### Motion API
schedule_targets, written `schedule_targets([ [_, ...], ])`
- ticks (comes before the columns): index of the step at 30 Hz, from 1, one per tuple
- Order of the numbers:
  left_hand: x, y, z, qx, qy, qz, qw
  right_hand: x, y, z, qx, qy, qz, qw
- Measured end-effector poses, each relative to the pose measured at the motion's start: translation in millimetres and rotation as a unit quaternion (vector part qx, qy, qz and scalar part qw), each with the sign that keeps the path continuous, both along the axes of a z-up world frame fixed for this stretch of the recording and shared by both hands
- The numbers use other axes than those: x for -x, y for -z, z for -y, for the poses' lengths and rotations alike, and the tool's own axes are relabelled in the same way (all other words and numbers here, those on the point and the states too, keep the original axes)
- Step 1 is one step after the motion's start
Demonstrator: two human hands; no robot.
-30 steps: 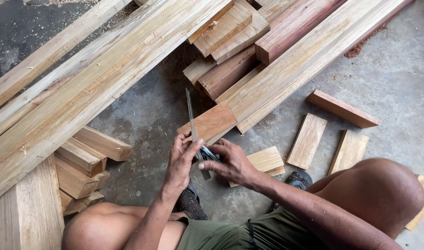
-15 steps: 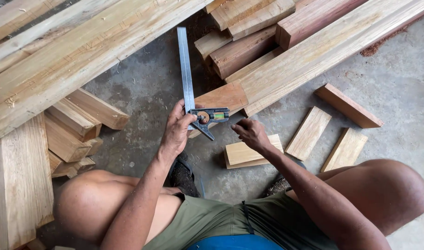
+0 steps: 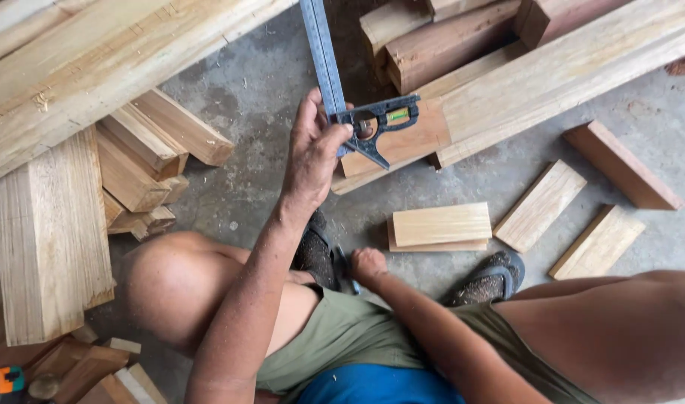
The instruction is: Marking wood pieces for measurements using a combination square and a pen.
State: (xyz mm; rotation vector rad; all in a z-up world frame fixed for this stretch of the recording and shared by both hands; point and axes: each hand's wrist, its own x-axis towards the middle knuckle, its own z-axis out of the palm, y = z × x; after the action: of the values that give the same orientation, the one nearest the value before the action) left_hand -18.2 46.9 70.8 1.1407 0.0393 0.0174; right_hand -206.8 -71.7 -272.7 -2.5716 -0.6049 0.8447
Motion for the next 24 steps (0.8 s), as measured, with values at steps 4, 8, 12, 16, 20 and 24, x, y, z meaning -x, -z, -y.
schedule_targets([
  [4,-2,-24,-6,0.008,-0.006,0.014,1.0,5,19,-1,-0.024,-0.007,0.019,1.0],
  [8,-12,-25,-22,0.029,-0.024,-0.012,0.999,-35,-29,36,-0.121,-0.027,-0.065,0.99],
  [12,-17,-29,-32,0.045,-0.041,-0.031,0.998,-103,-155,81,-0.268,0.024,-0.108,0.957],
  [16,-16,-8,-19,0.037,-0.03,-0.044,0.998,-171,-290,124,-0.194,0.038,-0.048,0.979],
  [20,3,41,15,-0.01,0.005,-0.128,0.992,-211,-371,152,-0.15,0.091,0.166,0.97],
  [24,27,65,37,0.072,0.035,-0.236,0.969,-217,-345,159,-0.119,-0.018,0.115,0.986],
])
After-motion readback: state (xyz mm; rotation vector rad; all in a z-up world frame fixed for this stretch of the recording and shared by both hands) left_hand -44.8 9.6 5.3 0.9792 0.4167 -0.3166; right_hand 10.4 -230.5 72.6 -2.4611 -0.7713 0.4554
